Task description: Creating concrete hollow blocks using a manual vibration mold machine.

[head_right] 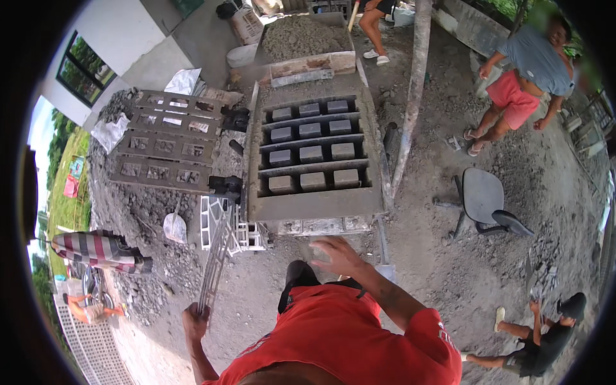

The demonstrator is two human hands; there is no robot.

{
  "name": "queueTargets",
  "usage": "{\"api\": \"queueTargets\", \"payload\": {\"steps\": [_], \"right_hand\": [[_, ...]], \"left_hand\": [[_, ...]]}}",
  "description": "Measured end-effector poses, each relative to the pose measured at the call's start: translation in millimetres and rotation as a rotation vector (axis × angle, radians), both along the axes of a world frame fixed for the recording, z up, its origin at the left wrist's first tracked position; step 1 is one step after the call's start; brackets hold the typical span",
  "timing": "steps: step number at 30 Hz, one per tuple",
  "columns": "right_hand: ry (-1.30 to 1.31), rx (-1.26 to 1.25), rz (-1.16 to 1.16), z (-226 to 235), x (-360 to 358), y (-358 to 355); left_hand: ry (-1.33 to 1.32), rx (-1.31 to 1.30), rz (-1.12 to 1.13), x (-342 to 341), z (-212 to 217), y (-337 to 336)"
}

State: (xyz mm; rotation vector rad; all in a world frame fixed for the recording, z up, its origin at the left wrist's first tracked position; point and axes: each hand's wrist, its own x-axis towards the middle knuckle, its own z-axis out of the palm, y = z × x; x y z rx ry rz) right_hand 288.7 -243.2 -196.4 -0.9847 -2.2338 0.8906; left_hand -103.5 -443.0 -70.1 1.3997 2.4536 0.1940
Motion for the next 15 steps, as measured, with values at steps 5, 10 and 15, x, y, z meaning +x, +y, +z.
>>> {"api": "queueTargets", "payload": {"steps": [5,10,15], "right_hand": [[0.119,0.336,0.297,85,-46,29],[-0.349,0.27,0.217,118,11,94],[-0.509,0.027,0.111,103,77,147]], "left_hand": [[-0.287,-0.15,-0.225,91,61,42],[-0.439,-0.093,-0.636,113,55,151],[-0.278,-0.143,-0.993,105,2,270]]}}
